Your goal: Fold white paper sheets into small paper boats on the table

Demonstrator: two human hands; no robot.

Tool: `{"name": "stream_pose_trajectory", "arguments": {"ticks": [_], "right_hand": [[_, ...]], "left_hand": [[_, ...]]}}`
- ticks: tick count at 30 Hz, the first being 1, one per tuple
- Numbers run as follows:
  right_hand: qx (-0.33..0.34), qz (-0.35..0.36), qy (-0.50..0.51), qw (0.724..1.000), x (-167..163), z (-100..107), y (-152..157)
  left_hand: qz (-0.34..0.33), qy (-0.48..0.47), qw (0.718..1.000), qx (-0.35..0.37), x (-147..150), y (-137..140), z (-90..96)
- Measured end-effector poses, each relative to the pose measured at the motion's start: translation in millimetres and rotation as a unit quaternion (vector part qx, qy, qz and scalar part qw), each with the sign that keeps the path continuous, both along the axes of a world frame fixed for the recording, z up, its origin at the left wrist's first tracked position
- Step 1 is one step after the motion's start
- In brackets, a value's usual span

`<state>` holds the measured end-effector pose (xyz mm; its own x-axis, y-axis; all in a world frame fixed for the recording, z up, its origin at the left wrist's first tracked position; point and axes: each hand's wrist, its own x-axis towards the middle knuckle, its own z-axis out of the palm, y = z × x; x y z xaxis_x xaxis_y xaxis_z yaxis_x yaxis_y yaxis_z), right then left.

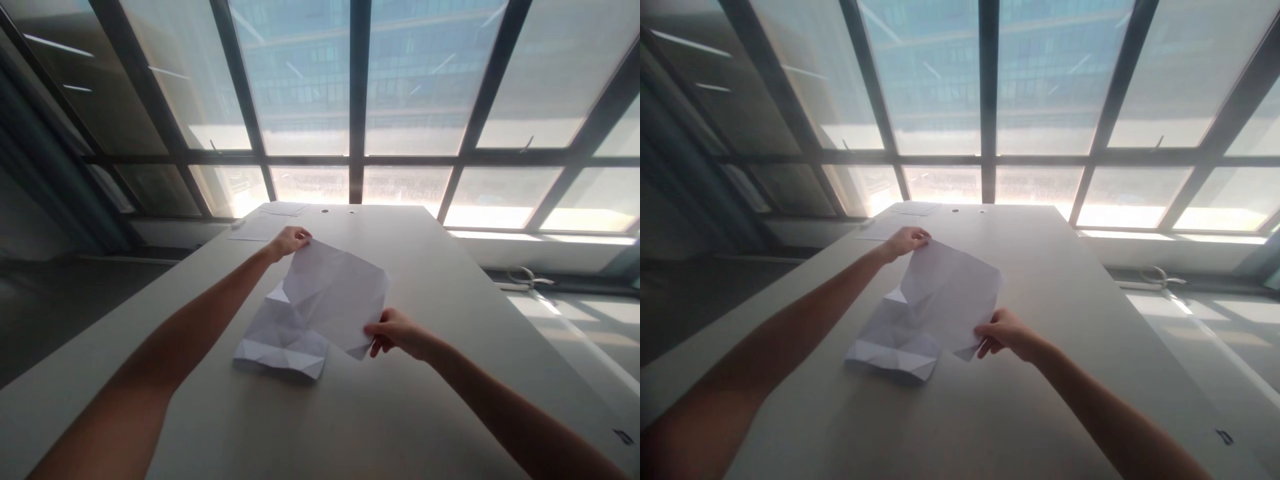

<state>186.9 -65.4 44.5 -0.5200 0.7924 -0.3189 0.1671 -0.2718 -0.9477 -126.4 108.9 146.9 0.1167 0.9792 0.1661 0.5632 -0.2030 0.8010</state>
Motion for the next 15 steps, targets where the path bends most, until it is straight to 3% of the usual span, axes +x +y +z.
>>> {"name": "stream_pose_trajectory", "arguments": {"ticks": [3, 6, 8, 11, 15], "right_hand": [[-0.041, -0.014, 0.007, 0.999, -45, -4, -28], [-0.053, 0.001, 0.021, 0.998, -66, -8, -45], [-0.037, -0.013, 0.015, 0.999, -68, -12, -48], [-0.001, -0.093, -0.014, 0.996, -64, -19, -40], [-0.035, -0.155, -0.039, 0.987, -56, -30, -23]], "left_hand": [[0.001, 0.013, 1.000, 0.014, 6, 7, 2.0], [-0.007, 0.011, 1.000, 0.006, 10, 9, -2.6], [-0.012, 0.009, 1.000, 0.000, 9, 8, -8.7], [-0.011, 0.018, 1.000, -0.018, -1, -1, -25.3], [-0.013, 0.052, 0.996, -0.067, -27, -27, -58.5]]}}
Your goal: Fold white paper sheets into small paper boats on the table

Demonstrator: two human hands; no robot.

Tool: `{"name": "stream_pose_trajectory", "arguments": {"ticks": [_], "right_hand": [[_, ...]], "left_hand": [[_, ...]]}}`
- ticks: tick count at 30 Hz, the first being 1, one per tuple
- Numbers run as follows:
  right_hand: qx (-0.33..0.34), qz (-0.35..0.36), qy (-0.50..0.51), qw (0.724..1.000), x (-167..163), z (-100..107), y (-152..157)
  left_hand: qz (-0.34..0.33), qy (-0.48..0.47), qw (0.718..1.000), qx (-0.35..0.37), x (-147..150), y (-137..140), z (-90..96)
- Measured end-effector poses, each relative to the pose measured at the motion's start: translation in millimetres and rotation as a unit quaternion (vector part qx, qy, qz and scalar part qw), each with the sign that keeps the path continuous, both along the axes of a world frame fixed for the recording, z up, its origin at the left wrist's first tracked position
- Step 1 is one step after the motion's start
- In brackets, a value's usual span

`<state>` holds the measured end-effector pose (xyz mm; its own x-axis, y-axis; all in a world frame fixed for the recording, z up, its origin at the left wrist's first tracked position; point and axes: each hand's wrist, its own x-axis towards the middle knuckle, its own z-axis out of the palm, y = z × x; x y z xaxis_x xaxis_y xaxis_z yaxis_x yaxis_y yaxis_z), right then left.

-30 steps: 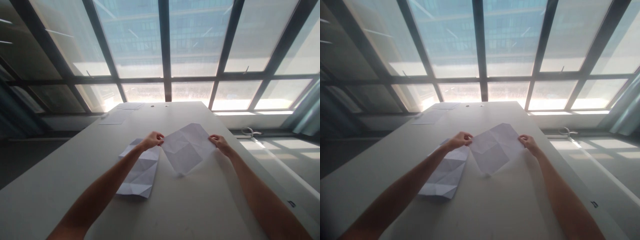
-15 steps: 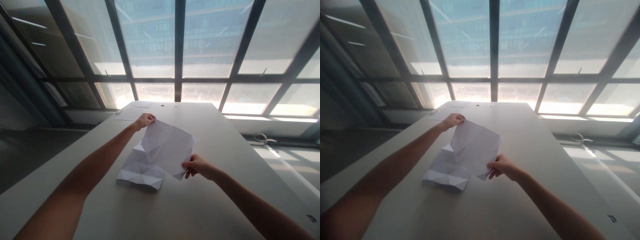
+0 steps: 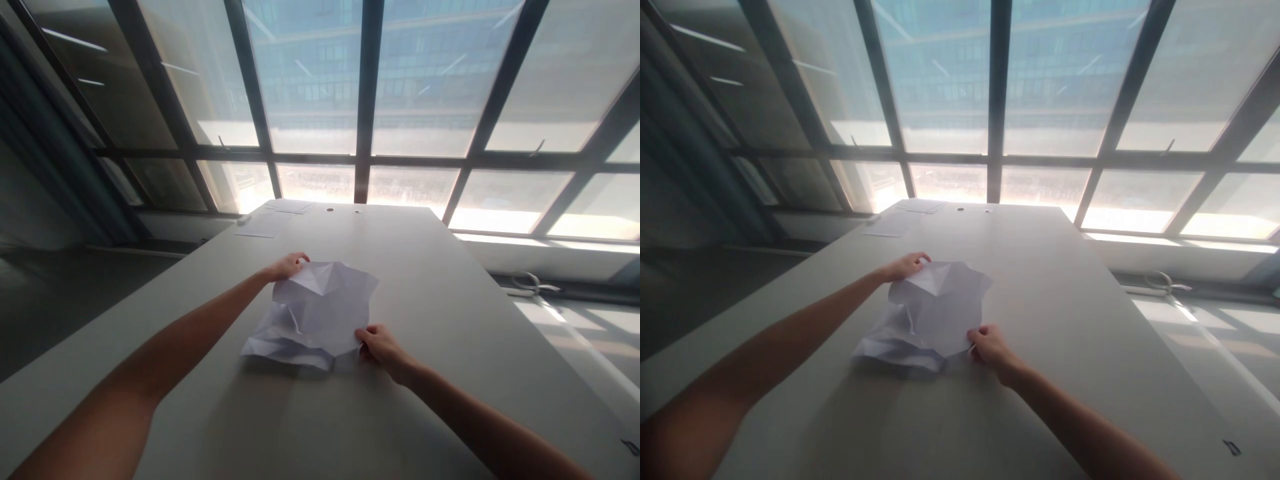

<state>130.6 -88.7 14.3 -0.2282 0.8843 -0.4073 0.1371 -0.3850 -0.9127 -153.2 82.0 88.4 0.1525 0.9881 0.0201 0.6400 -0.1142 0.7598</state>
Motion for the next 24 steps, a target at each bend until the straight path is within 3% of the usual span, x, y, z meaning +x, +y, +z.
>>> {"name": "stream_pose_trajectory", "arguments": {"ticks": [4, 7, 9, 10, 12, 15, 18, 22, 24], "right_hand": [[-0.019, 0.058, -0.030, 0.998, 3, 3, 6], [0.008, 0.182, 0.009, 0.983, 11, 18, 11], [0.007, 0.278, 0.039, 0.960, 24, 30, 23], [0.008, 0.293, 0.041, 0.955, 31, 35, 33], [0.053, 0.236, 0.020, 0.970, 45, 44, 60], [0.116, 0.119, -0.059, 0.984, 53, 46, 111], [0.239, -0.018, -0.112, 0.964, 36, 36, 161], [0.293, -0.043, -0.127, 0.947, -14, 16, 202], [0.309, -0.044, -0.138, 0.940, -38, 9, 208]], "left_hand": [[0.010, 0.006, 1.000, -0.017, -22, -27, -18.6], [0.021, -0.040, 0.998, -0.041, -33, -38, -13.1], [0.037, -0.083, 0.991, -0.101, -40, -44, -4.7], [0.049, -0.099, 0.985, -0.135, -43, -48, -0.8], [0.061, -0.108, 0.976, -0.177, -50, -60, 4.0], [0.055, -0.075, 0.982, -0.167, -59, -91, -0.8], [0.030, -0.065, 0.980, -0.183, -61, -133, -16.8], [-0.020, -0.068, 0.977, -0.202, -57, -183, -34.7], [-0.066, -0.034, 0.965, -0.252, -58, -193, -35.8]]}}
